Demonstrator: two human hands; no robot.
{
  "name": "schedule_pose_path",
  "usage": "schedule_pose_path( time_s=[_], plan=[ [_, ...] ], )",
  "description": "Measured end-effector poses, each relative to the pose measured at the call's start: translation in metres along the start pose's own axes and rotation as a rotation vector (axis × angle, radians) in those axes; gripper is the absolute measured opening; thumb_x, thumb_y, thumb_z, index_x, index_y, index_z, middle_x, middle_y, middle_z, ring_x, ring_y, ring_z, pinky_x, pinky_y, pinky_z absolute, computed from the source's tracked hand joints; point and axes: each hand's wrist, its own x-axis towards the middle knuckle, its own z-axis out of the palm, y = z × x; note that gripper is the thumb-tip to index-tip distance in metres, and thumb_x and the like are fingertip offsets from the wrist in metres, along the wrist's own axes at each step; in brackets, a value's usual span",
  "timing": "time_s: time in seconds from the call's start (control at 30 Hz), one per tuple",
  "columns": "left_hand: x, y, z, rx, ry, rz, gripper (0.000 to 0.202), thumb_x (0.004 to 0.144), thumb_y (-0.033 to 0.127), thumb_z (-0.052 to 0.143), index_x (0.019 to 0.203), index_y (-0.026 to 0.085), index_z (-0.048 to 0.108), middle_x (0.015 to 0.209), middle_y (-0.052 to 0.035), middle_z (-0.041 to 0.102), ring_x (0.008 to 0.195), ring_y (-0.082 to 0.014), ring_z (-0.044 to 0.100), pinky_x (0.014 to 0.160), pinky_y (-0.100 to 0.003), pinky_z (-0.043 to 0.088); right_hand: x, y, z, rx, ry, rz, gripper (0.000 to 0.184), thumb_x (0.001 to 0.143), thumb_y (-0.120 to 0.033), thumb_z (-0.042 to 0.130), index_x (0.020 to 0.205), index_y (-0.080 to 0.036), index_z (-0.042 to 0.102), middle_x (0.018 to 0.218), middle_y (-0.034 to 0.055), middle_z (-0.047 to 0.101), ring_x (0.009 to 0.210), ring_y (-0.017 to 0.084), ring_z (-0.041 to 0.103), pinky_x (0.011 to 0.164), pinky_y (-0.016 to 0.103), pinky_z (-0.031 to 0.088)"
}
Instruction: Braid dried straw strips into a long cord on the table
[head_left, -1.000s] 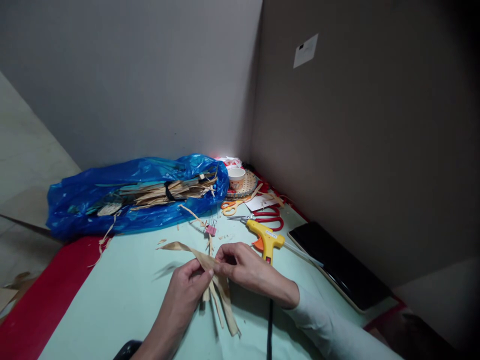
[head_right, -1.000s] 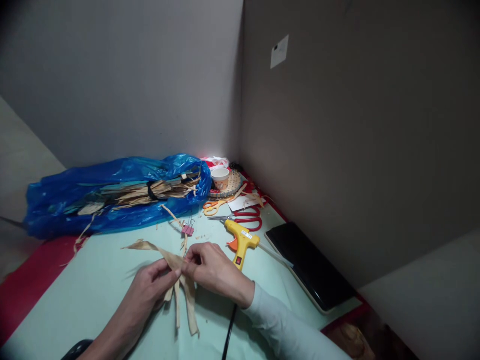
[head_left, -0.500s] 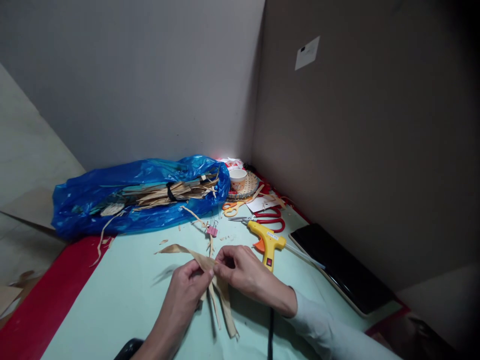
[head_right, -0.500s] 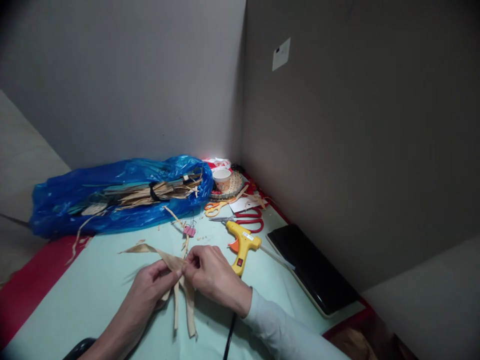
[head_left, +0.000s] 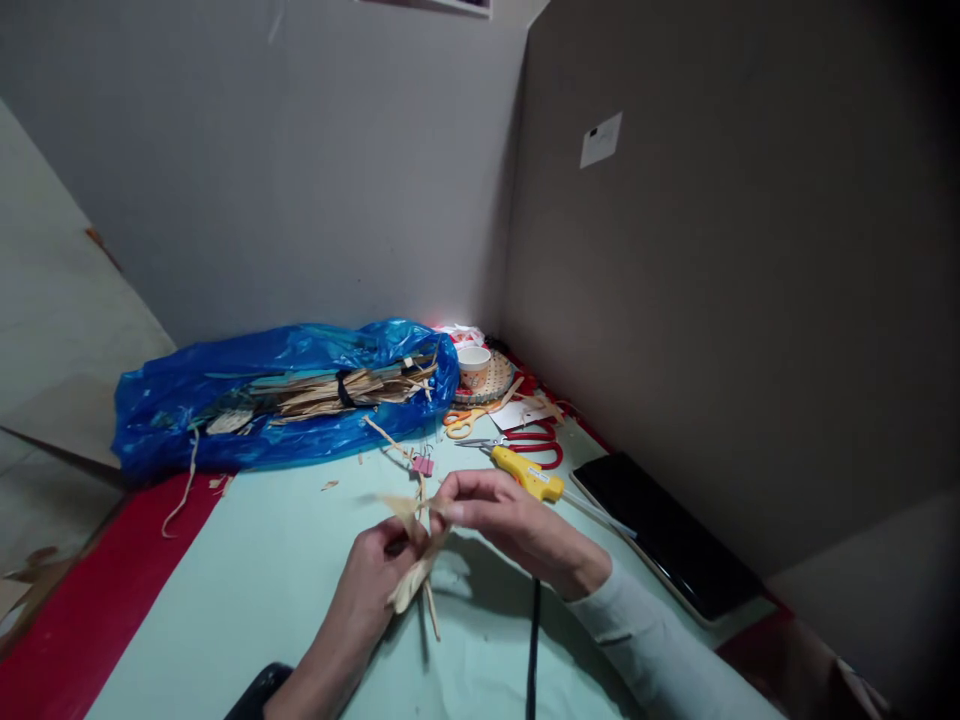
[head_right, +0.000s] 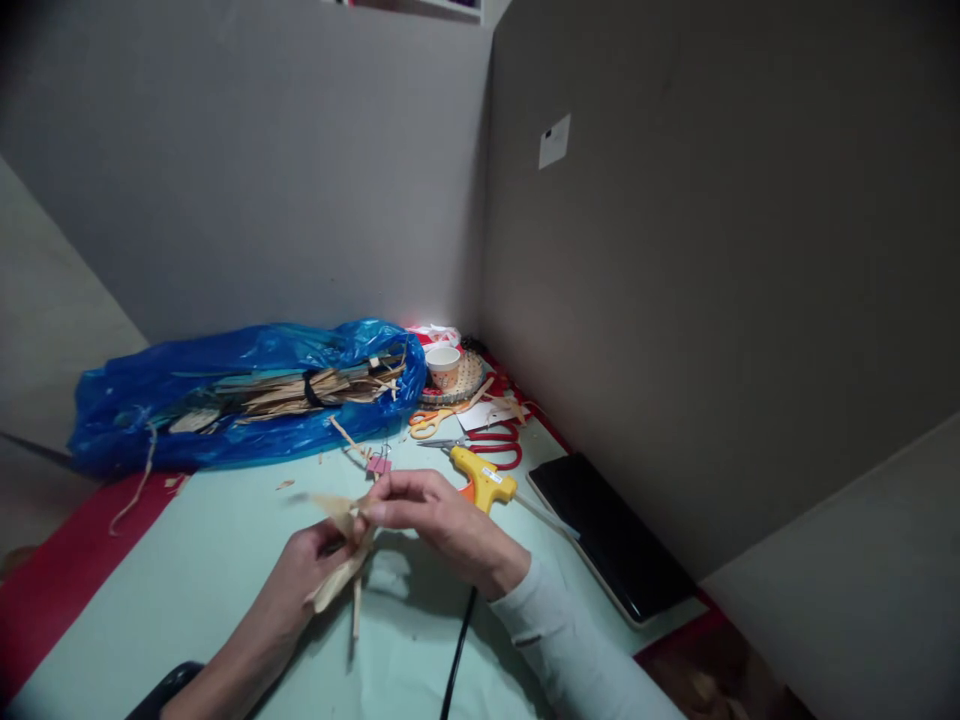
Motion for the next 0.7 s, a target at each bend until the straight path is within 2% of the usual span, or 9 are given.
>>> schedule_pose_path(
  time_s=[0.1, 0.17, 0.2, 0.27, 0.33, 0.4, 0.5, 0.6, 0.7],
  plan=[
    [-0.001, -0.003, 0.001, 0.033, -0.013, 0.022, 0.018, 0.064, 0.032, 0.068, 0.058, 0.017, 0.060, 0.055, 0.0027, 0.054, 0.054, -0.0131, 0.045, 0.053, -0.023, 0.034, -0.018, -0.024, -0.003, 0.066, 0.038, -0.093, 0.019, 0.081, -0.033, 0.063, 0.076, -0.015, 0.059, 0.076, 0.0035, 0.059, 0.081, 0.017, 0.057, 0.085, 0.032, 0.043],
    [-0.001, -0.007, 0.001, 0.060, -0.026, 0.021, 0.018, 0.065, 0.032, 0.066, 0.057, 0.018, 0.057, 0.050, 0.0051, 0.047, 0.048, -0.0106, 0.038, 0.049, -0.022, 0.028, -0.040, -0.045, -0.003, 0.128, 0.097, -0.104, 0.017, 0.083, -0.034, 0.062, 0.077, -0.020, 0.054, 0.060, -0.0035, 0.047, 0.060, 0.012, 0.051, 0.069, 0.030, 0.047],
    [-0.001, -0.010, 0.001, 0.078, -0.032, 0.034, 0.018, 0.067, 0.031, 0.065, 0.057, 0.018, 0.057, 0.051, 0.0052, 0.046, 0.048, -0.0103, 0.037, 0.049, -0.022, 0.027, -0.052, -0.058, -0.002, 0.146, 0.136, -0.101, 0.016, 0.084, -0.035, 0.060, 0.079, -0.022, 0.052, 0.055, -0.0067, 0.037, 0.048, 0.009, 0.038, 0.056, 0.026, 0.044],
    [0.000, -0.014, 0.001, 0.111, -0.017, 0.059, 0.018, 0.068, 0.032, 0.064, 0.059, 0.017, 0.060, 0.053, 0.0039, 0.048, 0.050, -0.0112, 0.039, 0.050, -0.023, 0.029, -0.076, -0.083, -0.001, 0.093, 0.311, -0.185, 0.017, 0.084, -0.036, 0.061, 0.078, -0.024, 0.051, 0.057, -0.0077, 0.025, 0.043, 0.006, 0.014, 0.037, 0.018, 0.021],
    [0.001, -0.018, 0.000, 0.129, 0.012, 0.070, 0.018, 0.069, 0.031, 0.064, 0.062, 0.015, 0.063, 0.056, 0.0013, 0.054, 0.054, -0.0132, 0.045, 0.053, -0.024, 0.033, -0.092, -0.105, -0.001, 0.005, 0.520, -0.396, 0.015, 0.084, -0.035, 0.060, 0.078, -0.024, 0.053, 0.060, -0.0069, 0.018, 0.047, 0.009, 0.009, 0.036, 0.020, 0.013],
    [0.002, -0.020, 0.000, 0.127, 0.023, 0.061, 0.018, 0.070, 0.031, 0.064, 0.066, 0.014, 0.066, 0.058, 0.0000, 0.057, 0.056, -0.0145, 0.047, 0.054, -0.025, 0.034, -0.093, -0.115, -0.008, -0.131, 0.636, -0.447, 0.015, 0.088, -0.034, 0.056, 0.078, -0.023, 0.055, 0.060, -0.0067, 0.016, 0.048, 0.010, 0.009, 0.038, 0.022, 0.012],
    [0.003, -0.019, 0.001, 0.135, 0.007, 0.056, 0.018, 0.069, 0.031, 0.063, 0.065, 0.014, 0.066, 0.057, -0.0005, 0.057, 0.056, -0.0152, 0.048, 0.056, -0.026, 0.034, -0.070, -0.103, -0.034, -0.444, 0.677, -0.294, 0.020, 0.091, -0.037, 0.051, 0.080, -0.021, 0.057, 0.058, -0.0061, 0.024, 0.047, 0.009, 0.018, 0.041, 0.023, 0.015],
    [0.003, -0.016, 0.002, 0.158, 0.018, 0.047, 0.019, 0.068, 0.032, 0.063, 0.065, 0.014, 0.066, 0.057, -0.0014, 0.059, 0.056, -0.0162, 0.049, 0.056, -0.027, 0.035, -0.036, -0.074, -0.063, -1.018, 0.762, -0.079, 0.021, 0.093, -0.031, 0.046, 0.085, -0.017, 0.060, 0.065, 0.0014, 0.050, 0.059, 0.014, 0.043, 0.053, 0.026, 0.034],
    [0.002, -0.014, 0.004, 0.165, 0.029, 0.051, 0.018, 0.067, 0.032, 0.063, 0.065, 0.014, 0.067, 0.059, -0.0029, 0.063, 0.057, -0.0181, 0.054, 0.058, -0.028, 0.038, -0.010, -0.046, -0.063, -1.535, 0.888, -0.045, 0.024, 0.088, -0.017, 0.054, 0.109, -0.012, 0.062, 0.107, 0.0171, 0.063, 0.096, 0.027, 0.054, 0.080, 0.038, 0.040]
  ],
)
